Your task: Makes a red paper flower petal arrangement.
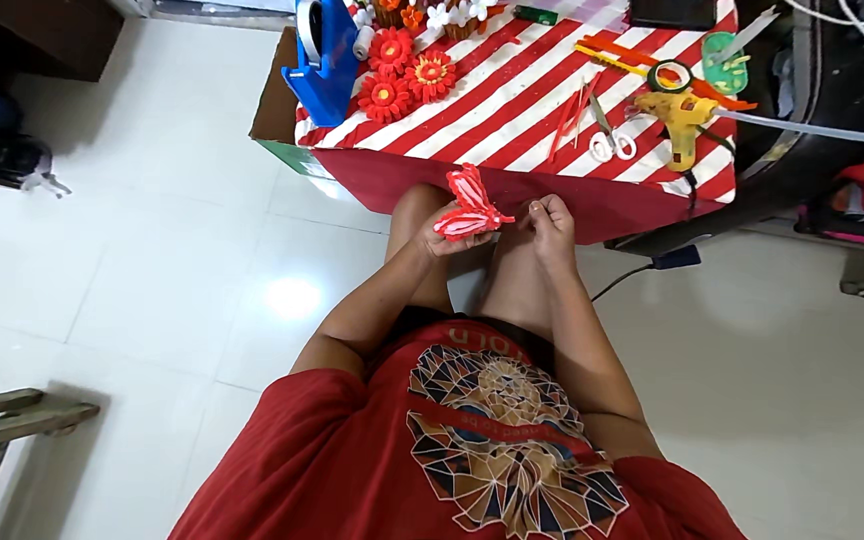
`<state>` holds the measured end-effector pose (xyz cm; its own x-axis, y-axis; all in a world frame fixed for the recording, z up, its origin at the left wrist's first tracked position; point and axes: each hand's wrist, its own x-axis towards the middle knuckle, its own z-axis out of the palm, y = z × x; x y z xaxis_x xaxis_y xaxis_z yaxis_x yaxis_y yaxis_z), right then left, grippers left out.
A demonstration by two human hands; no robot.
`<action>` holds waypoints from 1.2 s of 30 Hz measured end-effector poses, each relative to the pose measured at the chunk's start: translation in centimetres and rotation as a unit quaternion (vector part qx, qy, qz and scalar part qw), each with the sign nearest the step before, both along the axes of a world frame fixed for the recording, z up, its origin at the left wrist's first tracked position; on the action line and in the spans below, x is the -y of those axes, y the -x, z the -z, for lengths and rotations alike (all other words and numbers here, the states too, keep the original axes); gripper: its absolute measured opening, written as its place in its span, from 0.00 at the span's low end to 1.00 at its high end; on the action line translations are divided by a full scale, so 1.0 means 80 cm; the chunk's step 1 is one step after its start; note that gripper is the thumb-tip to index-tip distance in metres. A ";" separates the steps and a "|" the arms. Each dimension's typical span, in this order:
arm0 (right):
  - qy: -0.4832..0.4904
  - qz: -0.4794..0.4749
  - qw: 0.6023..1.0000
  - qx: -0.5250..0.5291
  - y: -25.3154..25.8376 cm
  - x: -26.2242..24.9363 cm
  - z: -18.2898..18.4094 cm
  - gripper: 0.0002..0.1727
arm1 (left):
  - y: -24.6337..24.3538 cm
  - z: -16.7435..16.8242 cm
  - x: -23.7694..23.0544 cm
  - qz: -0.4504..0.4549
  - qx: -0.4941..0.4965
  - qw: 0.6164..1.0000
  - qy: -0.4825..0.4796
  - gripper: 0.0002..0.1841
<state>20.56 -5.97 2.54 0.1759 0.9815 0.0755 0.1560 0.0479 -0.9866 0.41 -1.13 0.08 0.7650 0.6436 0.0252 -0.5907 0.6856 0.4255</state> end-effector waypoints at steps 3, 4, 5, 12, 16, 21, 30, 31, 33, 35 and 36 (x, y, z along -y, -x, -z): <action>-0.011 0.013 1.000 0.016 0.001 0.005 -0.005 0.14 | 0.002 0.000 0.001 -0.023 -0.052 0.998 -0.007 0.07; -0.021 0.014 1.000 0.019 0.001 0.005 -0.006 0.15 | 0.001 -0.006 0.003 -0.039 -0.080 0.996 -0.016 0.07; -0.032 0.019 0.999 0.018 0.002 0.006 -0.007 0.16 | 0.000 -0.014 0.005 -0.059 -0.115 0.991 -0.027 0.08; -0.051 -0.069 0.989 0.118 0.014 0.007 -0.033 0.13 | -0.022 -0.038 0.001 -0.300 -0.454 0.803 -0.242 0.02; 0.010 -0.059 0.984 0.166 0.025 0.005 -0.033 0.17 | -0.021 -0.041 0.001 -0.335 -0.514 0.706 -0.352 0.08; -0.036 -0.040 0.982 0.178 0.020 0.005 -0.031 0.11 | -0.014 -0.044 -0.001 -0.351 -0.558 0.638 -0.397 0.09; -0.098 0.105 0.985 -0.093 -0.045 0.006 -0.052 0.16 | 0.004 -0.040 -0.011 -0.271 -0.311 0.904 -0.108 0.08; -0.115 0.119 0.980 -0.108 -0.056 0.007 -0.056 0.17 | 0.008 -0.042 -0.008 -0.246 -0.262 0.930 -0.076 0.10; -0.149 0.143 0.968 -0.139 -0.076 0.008 -0.065 0.20 | 0.017 -0.030 -0.007 -0.191 -0.174 0.965 -0.044 0.07; -0.169 0.172 0.952 -0.188 -0.094 0.010 -0.075 0.22 | 0.023 -0.010 -0.012 -0.133 -0.083 0.987 -0.019 0.07; -0.175 0.186 0.945 -0.206 -0.101 0.013 -0.080 0.24 | 0.025 -0.001 -0.014 -0.109 -0.045 0.993 -0.009 0.09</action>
